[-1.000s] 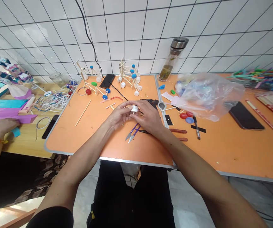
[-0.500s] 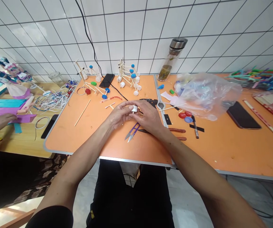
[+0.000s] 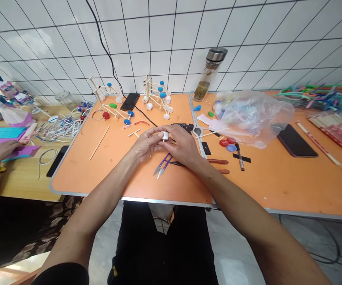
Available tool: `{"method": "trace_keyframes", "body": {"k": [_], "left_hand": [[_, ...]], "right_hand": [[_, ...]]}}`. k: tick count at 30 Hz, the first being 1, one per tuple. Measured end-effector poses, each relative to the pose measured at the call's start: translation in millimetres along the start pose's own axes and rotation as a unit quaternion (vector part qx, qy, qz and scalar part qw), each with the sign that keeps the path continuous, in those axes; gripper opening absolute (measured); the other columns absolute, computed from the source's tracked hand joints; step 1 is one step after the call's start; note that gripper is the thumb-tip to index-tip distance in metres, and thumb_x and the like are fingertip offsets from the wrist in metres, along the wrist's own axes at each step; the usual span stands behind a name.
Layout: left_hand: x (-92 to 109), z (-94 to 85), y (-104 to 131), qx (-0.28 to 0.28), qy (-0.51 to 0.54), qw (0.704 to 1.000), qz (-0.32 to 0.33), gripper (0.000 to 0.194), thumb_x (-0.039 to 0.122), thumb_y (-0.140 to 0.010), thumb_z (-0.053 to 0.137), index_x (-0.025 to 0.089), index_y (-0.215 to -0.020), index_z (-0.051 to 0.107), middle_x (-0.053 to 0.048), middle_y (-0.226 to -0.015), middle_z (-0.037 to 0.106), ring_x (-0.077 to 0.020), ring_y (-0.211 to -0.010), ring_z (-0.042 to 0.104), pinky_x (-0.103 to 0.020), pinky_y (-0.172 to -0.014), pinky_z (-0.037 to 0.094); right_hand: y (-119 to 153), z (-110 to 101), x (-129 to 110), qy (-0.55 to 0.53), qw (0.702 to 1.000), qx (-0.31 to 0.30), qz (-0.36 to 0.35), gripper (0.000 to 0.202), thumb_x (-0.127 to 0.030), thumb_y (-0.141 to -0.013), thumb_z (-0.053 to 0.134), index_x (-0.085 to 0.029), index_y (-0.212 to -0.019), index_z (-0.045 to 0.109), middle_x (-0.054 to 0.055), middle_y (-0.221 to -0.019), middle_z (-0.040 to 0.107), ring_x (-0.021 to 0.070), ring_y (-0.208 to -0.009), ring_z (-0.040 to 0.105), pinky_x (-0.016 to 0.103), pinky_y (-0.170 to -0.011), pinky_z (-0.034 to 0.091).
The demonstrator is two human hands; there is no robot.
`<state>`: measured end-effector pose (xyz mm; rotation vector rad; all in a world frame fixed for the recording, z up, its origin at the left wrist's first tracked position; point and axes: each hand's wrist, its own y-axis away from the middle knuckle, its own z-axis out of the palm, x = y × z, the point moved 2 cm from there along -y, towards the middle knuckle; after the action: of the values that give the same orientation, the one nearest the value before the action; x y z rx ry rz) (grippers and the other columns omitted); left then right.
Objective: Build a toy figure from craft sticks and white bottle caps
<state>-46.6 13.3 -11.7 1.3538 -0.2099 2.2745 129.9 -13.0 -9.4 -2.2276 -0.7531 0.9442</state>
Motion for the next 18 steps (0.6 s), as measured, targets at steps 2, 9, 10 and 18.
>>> {"method": "trace_keyframes", "body": {"k": [2,9,10,18], "left_hand": [[0.7,0.4,0.5,0.005,-0.009,1.0,-0.004,0.057,0.04,-0.075,0.108,0.016,-0.116,0.077,-0.008,-0.103,0.087,-0.0183,-0.083,0.083,-0.03,-0.079,0.069],[0.1,-1.4,0.5,0.003,-0.051,0.998,-0.024,0.063,0.056,-0.07,0.109,0.015,-0.106,0.079,-0.01,-0.103,0.088,-0.0174,-0.083,0.083,-0.027,-0.077,0.067],[-0.4,-1.7,0.3,0.001,-0.056,0.998,-0.027,0.062,0.057,-0.07,0.109,0.015,-0.103,0.078,-0.011,-0.104,0.088,-0.0175,-0.083,0.083,-0.027,-0.078,0.068],[-3.0,-2.6,0.3,0.009,-0.074,0.996,-0.042,0.064,0.06,-0.064,0.111,0.014,-0.097,0.081,-0.013,-0.104,0.089,-0.0178,-0.081,0.083,-0.029,-0.077,0.07]], "right_hand": [[0.3,-0.3,1.1,0.001,1.0,0.002,-0.004,0.036,-0.03,-0.103,0.077,-0.026,-0.138,0.072,0.013,-0.129,0.082,0.0354,-0.122,0.077,0.053,-0.108,0.062],[3.0,2.2,6.3,0.026,0.999,0.015,-0.015,0.04,-0.027,-0.104,0.075,-0.023,-0.144,0.072,0.015,-0.133,0.082,0.035,-0.127,0.077,0.052,-0.111,0.062],[3.2,3.0,6.2,0.031,0.999,0.016,-0.02,0.038,-0.026,-0.105,0.072,-0.022,-0.144,0.072,0.015,-0.133,0.082,0.0344,-0.126,0.077,0.052,-0.11,0.062],[3.2,4.9,3.7,0.04,0.999,0.009,-0.024,0.036,-0.028,-0.11,0.064,-0.023,-0.145,0.073,0.015,-0.135,0.082,0.0333,-0.126,0.077,0.053,-0.112,0.062]]}}
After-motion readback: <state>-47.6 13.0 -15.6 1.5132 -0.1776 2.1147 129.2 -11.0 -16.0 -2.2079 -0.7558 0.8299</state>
